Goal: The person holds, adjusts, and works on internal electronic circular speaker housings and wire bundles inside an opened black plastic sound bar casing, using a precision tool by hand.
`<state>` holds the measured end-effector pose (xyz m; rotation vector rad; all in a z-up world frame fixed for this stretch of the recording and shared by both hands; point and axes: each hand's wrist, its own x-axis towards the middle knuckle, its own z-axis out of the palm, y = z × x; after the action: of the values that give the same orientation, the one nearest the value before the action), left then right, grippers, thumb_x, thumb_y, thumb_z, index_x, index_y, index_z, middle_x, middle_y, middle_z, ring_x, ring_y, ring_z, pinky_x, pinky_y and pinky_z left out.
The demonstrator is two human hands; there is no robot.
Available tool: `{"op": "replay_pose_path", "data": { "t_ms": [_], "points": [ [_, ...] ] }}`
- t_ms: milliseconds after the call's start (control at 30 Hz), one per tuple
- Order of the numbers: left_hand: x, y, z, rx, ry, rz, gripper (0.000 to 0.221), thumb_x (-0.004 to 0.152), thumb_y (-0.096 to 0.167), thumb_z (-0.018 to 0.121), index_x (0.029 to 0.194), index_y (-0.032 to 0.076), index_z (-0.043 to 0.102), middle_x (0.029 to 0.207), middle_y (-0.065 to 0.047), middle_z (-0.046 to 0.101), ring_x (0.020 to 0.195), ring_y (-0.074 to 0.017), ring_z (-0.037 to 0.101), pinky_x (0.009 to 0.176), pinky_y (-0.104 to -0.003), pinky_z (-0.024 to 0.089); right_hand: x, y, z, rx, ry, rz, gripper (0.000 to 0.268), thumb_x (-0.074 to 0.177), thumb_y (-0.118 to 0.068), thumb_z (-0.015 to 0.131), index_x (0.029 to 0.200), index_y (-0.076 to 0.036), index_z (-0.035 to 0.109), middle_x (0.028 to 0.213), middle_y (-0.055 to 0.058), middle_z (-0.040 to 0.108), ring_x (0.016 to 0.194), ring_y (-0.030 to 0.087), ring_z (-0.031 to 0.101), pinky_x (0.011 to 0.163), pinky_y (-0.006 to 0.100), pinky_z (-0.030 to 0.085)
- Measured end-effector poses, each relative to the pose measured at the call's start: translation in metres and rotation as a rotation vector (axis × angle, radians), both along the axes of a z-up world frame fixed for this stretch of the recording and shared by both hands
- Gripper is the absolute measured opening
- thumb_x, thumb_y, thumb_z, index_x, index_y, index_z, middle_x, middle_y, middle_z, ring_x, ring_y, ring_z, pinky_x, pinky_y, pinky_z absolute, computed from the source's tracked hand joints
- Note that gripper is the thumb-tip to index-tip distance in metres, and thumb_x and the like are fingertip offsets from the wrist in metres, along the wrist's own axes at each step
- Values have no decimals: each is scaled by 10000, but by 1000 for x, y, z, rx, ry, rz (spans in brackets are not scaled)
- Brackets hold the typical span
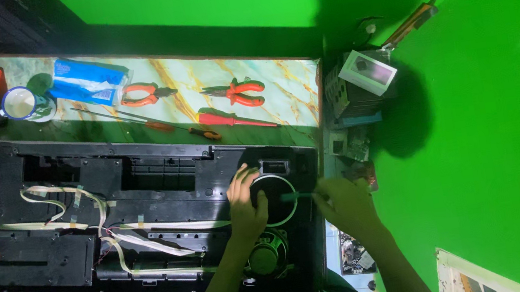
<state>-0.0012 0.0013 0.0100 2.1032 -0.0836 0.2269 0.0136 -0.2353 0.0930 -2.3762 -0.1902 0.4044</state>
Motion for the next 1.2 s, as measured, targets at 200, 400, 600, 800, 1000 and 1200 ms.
{"op": "replay_pose_path", "data": {
  "t_ms": [200, 400, 600, 800, 1000, 1200],
  "points": [
    [-8, 2, 7, -24, -4, 14, 443, 883, 25, 616, 1322, 9, 558, 1448, -200, 537, 1419, -394, 460, 1163, -510, 336, -1, 12, -11, -118, -191, -70, 117, 937, -256, 644, 905, -146, 668, 859, 57, 722, 867, 269, 696, 745, 458, 431],
    [-12, 6, 15, -138, 53, 45, 425, 897, 26, 612, 1318, -5, 565, 1470, -218, 521, 1356, -400, 532, 1125, -455, 430, -12, 0, -5, -59, 66, -118, 211, 858, -250, 689, 1032, -130, 679, 902, 93, 713, 829, 283, 708, 741, 415, 507],
    [-7, 7, 17, -144, 60, 85, 422, 923, 41, 609, 1342, 1, 570, 1439, -231, 543, 1350, -391, 544, 1126, -451, 439, 11, -1, -4, 24, 2, 25, 124, 880, -194, 677, 930, -82, 692, 876, 95, 734, 820, 270, 717, 723, 406, 540],
    [-3, 5, 16, -7, 22, 32, 435, 913, 78, 627, 1342, 22, 574, 1417, -198, 591, 1389, -398, 513, 1158, -484, 379, 16, 5, -16, -57, -143, -19, 142, 915, -227, 686, 959, -93, 698, 865, 80, 749, 787, 264, 708, 724, 422, 516],
    [0, 1, 8, 52, -32, -23, 446, 906, 86, 643, 1343, 50, 559, 1402, -164, 586, 1435, -397, 451, 1164, -514, 360, -3, -12, -17, -28, 123, -87, 212, 843, -231, 705, 1007, -97, 704, 924, 73, 748, 751, 236, 720, 731, 390, 539],
    [5, -2, 6, 192, -51, -14, 447, 880, 121, 678, 1311, 69, 575, 1344, -137, 603, 1398, -377, 463, 1117, -535, 308, 14, -19, -35, 66, -129, -144, 196, 861, -197, 705, 1004, -64, 719, 931, 108, 734, 855, 225, 697, 758, 379, 530]
  ]
}}
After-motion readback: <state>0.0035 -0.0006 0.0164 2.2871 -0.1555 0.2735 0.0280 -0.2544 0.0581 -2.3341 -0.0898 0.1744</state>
